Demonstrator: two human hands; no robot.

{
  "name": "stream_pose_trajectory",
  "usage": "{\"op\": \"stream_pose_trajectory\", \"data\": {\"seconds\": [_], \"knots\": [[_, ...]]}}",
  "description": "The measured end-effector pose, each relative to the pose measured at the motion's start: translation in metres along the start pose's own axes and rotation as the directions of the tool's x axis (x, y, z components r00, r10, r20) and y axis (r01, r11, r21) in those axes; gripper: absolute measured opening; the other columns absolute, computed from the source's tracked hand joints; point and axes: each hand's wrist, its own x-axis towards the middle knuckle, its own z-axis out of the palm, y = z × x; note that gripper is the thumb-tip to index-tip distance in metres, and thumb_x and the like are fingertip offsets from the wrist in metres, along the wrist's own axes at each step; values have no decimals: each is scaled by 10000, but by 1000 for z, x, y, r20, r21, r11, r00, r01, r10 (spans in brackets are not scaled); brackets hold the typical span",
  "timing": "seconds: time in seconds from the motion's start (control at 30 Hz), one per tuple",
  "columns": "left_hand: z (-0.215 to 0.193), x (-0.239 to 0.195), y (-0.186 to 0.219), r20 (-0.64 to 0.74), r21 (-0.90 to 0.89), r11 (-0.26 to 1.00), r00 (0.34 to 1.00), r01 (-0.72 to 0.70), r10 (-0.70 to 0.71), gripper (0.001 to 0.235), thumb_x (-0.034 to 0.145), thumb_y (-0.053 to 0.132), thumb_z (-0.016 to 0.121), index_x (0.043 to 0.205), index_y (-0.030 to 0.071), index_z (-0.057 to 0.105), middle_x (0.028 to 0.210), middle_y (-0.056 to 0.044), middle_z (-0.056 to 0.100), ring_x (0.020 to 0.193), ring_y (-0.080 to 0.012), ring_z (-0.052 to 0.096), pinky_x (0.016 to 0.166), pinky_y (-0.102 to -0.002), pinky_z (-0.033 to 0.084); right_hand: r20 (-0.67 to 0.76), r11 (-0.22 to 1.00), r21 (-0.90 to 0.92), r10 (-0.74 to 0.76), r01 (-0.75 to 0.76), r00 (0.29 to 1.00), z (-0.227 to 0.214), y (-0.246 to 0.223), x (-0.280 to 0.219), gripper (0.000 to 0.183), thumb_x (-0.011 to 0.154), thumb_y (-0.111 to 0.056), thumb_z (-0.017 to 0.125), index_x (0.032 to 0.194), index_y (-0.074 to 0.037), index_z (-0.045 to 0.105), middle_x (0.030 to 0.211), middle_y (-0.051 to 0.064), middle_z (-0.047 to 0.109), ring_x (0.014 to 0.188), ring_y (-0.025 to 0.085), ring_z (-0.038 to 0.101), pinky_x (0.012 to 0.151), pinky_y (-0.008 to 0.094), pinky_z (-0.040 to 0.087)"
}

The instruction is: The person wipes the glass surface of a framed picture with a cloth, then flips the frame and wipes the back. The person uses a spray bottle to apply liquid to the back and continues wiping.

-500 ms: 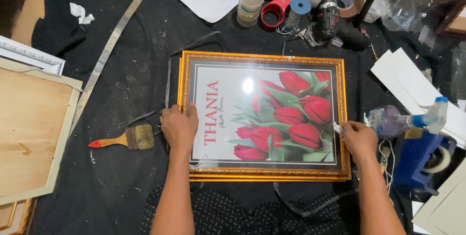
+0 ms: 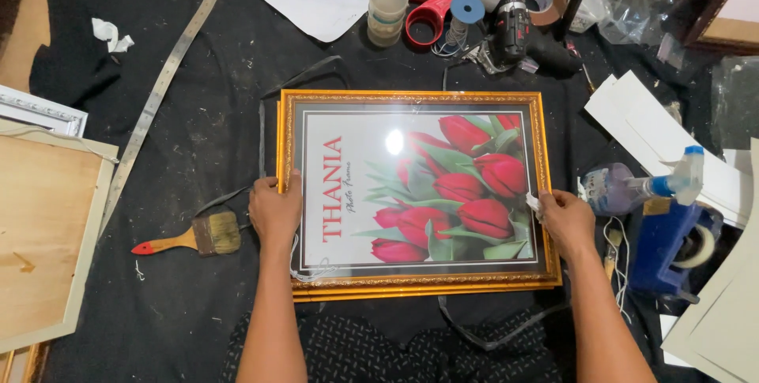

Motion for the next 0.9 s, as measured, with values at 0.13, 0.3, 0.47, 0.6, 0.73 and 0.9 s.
{"op": "stream_pose_trajectory", "data": {"seconds": [0.13,0.3,0.47,0.6,0.73,0.9], "knots": [[-9,-6,13,24,-29,999,999,46,-45,611,922,493,648,1236,-31,652,1132,-289,657,1101,-502,632,929,-566,461,-7,999,-46,24,-24,1000,1,6,-1,517,1007,-407,644,1269,27,746,1176,287,715,1146,490,636,848,591,527],[-25,-11,21,100,-50,993,990,107,-102,667,934,635,605,1149,15,728,1055,-228,705,1078,-450,660,895,-511,492,-66,991,-127,42,-50,997,-6,-3,-4,567,993,-501,641,1216,2,778,1110,274,742,1128,477,658,877,552,530],[-68,-27,43,136,-31,992,984,122,-117,683,944,698,492,937,31,637,887,-184,637,912,-383,597,785,-494,446,-59,977,-183,96,-105,994,-37,-41,-21,688,986,-587,592,1227,37,753,1107,285,741,1086,463,670,892,530,503],[-89,-27,40,-10,-106,993,999,44,-45,681,992,713,419,812,73,568,843,-86,603,825,-279,574,754,-428,427,-117,974,224,12,15,993,-54,-62,-44,390,1031,-395,670,1088,-21,765,935,61,674,869,155,581,718,370,458],[-121,-53,54,-114,-416,908,994,-50,3,713,892,803,331,898,112,507,802,15,499,752,-147,488,700,-339,414,-267,805,528,-144,270,953,-58,-35,-27,385,1014,-308,738,1286,-39,696,1132,33,720,986,100,672,848,257,593],[-141,-66,54,-280,-864,368,936,-343,215,922,804,820,271,1463,204,463,1452,-53,546,1427,-218,510,1227,-353,400,-321,376,848,-196,373,927,-73,-50,-36,378,1034,9,602,661,-53,599,489,32,378,466,151,434,517,190,378]]}}
